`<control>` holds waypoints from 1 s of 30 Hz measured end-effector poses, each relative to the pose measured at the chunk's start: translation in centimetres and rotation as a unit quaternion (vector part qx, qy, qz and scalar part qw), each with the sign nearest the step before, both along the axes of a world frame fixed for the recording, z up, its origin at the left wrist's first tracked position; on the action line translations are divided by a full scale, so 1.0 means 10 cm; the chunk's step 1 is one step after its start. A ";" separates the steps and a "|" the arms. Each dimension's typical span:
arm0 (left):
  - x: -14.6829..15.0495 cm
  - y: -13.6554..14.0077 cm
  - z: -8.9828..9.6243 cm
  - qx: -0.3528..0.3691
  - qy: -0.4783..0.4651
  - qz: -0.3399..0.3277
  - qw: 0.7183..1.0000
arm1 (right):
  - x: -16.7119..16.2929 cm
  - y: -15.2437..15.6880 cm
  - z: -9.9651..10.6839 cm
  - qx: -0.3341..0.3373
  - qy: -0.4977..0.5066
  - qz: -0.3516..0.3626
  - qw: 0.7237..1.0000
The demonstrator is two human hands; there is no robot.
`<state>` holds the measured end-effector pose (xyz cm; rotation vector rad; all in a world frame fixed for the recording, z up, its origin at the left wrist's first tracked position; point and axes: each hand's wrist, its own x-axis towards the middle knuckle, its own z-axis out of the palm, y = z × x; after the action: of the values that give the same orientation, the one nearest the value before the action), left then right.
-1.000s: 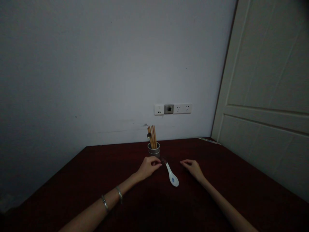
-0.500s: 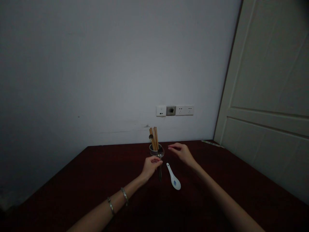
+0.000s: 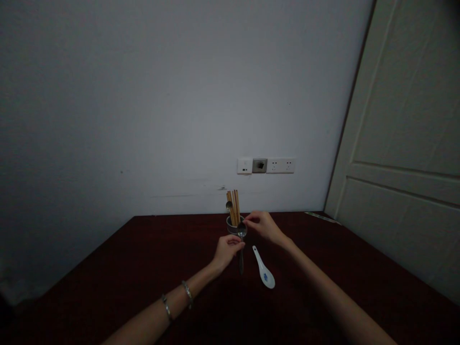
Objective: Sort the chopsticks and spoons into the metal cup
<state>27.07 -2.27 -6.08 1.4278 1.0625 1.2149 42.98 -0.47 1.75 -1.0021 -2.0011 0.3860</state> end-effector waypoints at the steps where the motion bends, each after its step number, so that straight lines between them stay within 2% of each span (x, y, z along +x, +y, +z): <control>1: -0.01 0.00 0.01 -0.001 0.001 -0.001 1.000 | -0.01 0.02 0.00 -0.001 0.002 -0.001 1.000; 5: -0.06 0.02 0.03 -0.002 0.010 -0.011 1.000 | -0.04 0.14 0.07 -0.001 0.003 0.005 1.000; 8: -0.12 0.09 -0.01 -0.003 -0.006 0.007 1.000 | 0.01 0.31 0.23 0.012 0.013 0.006 1.000; 13: -0.28 0.29 -0.24 -0.047 -0.056 0.069 0.995 | 0.07 0.69 0.58 0.002 0.076 -0.011 0.997; 17: -0.39 0.36 -0.44 -0.074 -0.043 0.082 0.993 | 0.02 0.95 0.72 0.038 0.067 -0.023 0.997; 21: -0.42 0.35 -0.52 -0.089 -0.014 0.066 0.994 | -0.08 1.10 0.62 0.061 0.037 -0.018 0.997; 26: -0.40 0.34 -0.55 -0.091 0.003 0.044 0.995 | -0.15 1.17 0.31 0.035 -0.005 -0.004 0.999; 30: -0.39 0.34 -0.56 -0.083 0.014 0.034 0.996 | -0.18 1.19 0.12 0.063 -0.061 -0.006 0.996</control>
<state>23.15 1.17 -11.72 1.2940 1.2112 1.1283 41.18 11.44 2.90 -0.9767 -2.0992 0.1929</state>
